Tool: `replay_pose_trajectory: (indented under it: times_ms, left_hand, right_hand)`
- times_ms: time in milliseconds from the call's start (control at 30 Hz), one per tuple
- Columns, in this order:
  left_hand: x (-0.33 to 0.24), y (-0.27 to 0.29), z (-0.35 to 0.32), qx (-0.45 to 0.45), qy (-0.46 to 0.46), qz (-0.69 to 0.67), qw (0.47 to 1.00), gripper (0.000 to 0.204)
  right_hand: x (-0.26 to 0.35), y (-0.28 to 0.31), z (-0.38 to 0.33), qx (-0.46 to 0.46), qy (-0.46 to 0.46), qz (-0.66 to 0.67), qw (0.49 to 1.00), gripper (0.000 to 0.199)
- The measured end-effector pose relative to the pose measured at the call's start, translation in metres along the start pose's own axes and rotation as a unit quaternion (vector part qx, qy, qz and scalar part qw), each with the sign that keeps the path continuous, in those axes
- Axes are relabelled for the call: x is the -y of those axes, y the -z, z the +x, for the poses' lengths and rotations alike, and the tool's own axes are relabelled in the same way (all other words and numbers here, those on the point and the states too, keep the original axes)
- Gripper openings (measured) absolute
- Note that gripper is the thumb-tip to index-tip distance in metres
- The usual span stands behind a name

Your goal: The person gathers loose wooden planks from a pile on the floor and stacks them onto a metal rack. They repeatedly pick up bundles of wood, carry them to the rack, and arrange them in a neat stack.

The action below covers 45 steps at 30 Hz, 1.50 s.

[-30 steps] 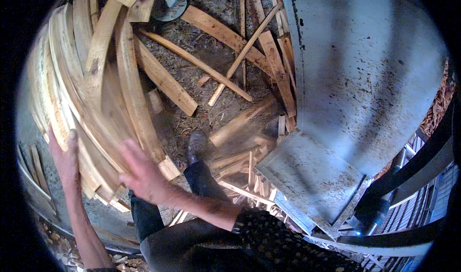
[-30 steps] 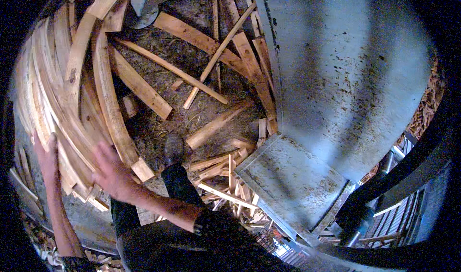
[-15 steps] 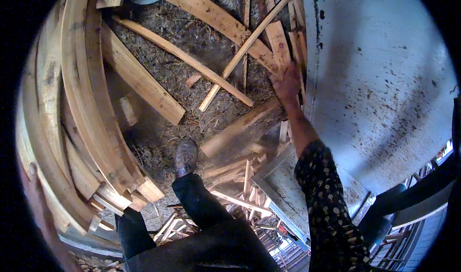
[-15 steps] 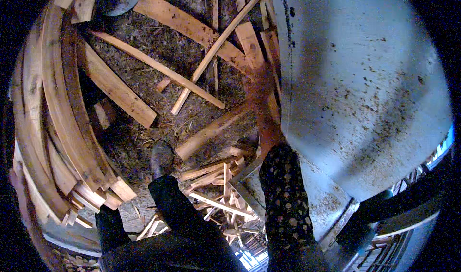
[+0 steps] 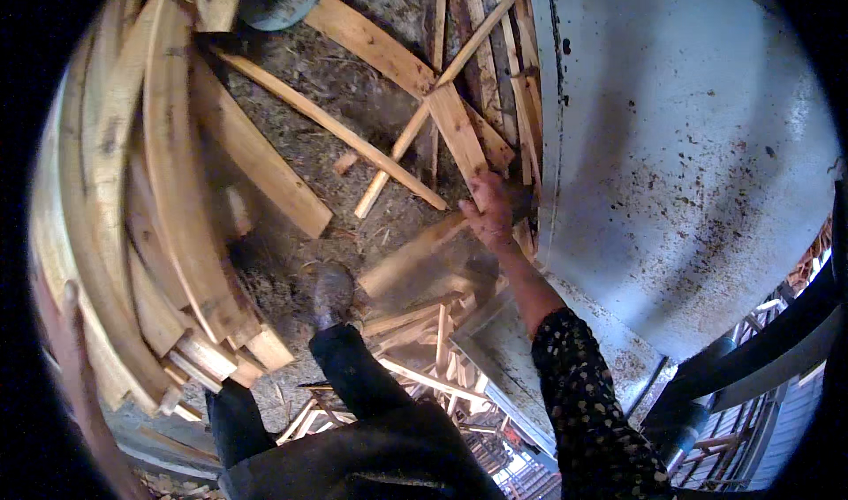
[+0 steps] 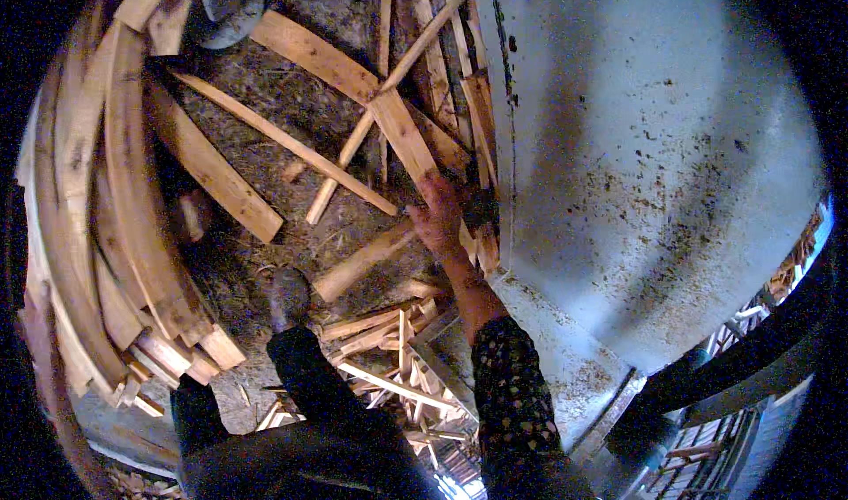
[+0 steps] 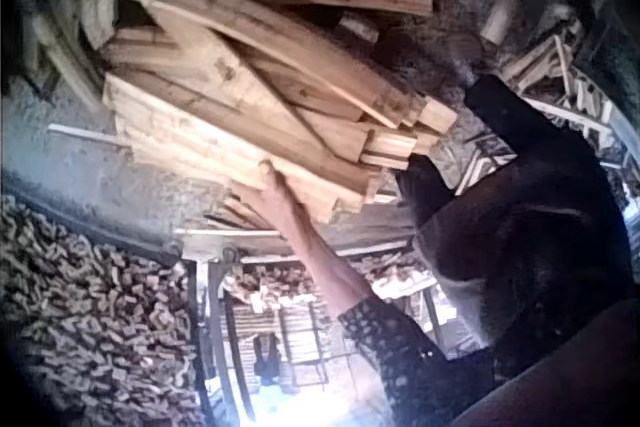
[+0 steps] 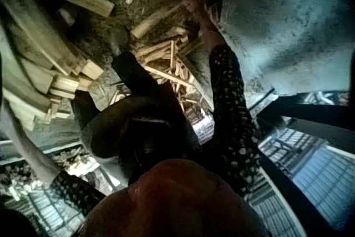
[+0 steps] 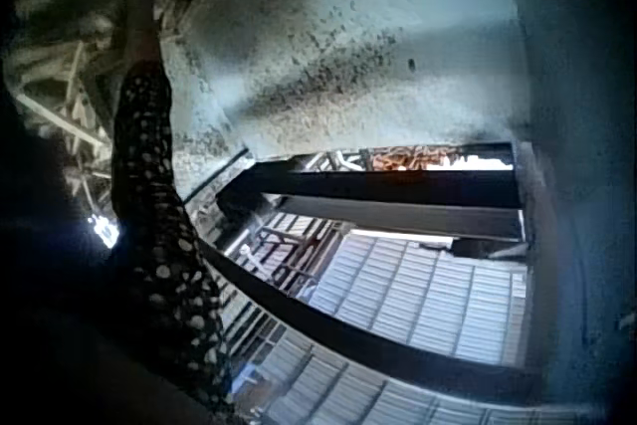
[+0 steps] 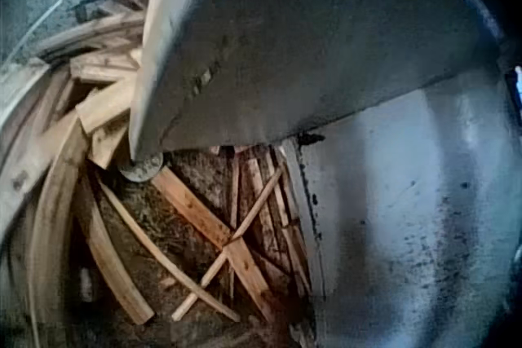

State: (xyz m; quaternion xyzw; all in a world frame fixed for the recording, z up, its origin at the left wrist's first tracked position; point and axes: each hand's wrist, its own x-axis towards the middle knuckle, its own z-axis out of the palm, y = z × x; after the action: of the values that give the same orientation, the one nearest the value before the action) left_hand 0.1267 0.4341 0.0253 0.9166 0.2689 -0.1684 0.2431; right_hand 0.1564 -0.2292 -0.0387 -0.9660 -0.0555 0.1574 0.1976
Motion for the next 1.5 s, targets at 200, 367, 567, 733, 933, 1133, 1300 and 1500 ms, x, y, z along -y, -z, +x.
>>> replay_pose_trajectory:
  times_ms: [200, 367, 567, 733, 933, 1133, 1300, 1500]
  left_hand:
    - [-0.034, -0.009, -0.006, -0.013, 0.007, -0.085, 0.996, 0.079]
    - [-0.038, -0.002, 0.000, 0.002, -0.010, -0.119, 0.993, 0.076]
    - [-0.035, -0.004, -0.002, -0.005, -0.028, -0.099, 0.995, 0.077]
    - [-0.042, -0.007, -0.007, -0.025, 0.014, -0.105, 0.994, 0.075]
    - [-0.045, -0.011, -0.002, -0.042, -0.029, -0.065, 0.997, 0.081]
    - [-0.033, -0.014, -0.003, -0.031, 0.004, -0.126, 0.991, 0.077]
    - [-0.031, -0.010, 0.000, -0.021, -0.016, -0.135, 0.990, 0.080]
    - [-0.032, -0.010, -0.001, -0.015, -0.023, -0.123, 0.992, 0.086]
  right_hand:
    - [-0.003, 0.020, 0.054, 0.113, -0.247, 0.010, 0.962, 0.052]
    - [0.013, -0.006, 0.041, 0.097, -0.224, -0.185, 0.952, 0.055]
    - [0.121, 0.024, -0.014, 0.138, -0.174, 0.057, 0.973, 0.062]
    - [0.298, 0.020, 0.087, 0.213, -0.162, 0.373, 0.888, 0.064]
    - [0.376, -0.053, 0.083, 0.040, 0.133, 0.267, 0.954, 0.061]
    - [0.238, -0.057, 0.070, 0.029, -0.109, 0.289, 0.951, 0.038]
    - [0.098, -0.053, 0.118, -0.029, -0.164, 0.152, 0.974, 0.046]
    - [0.077, -0.084, 0.090, 0.065, -0.188, 0.172, 0.965, 0.071]
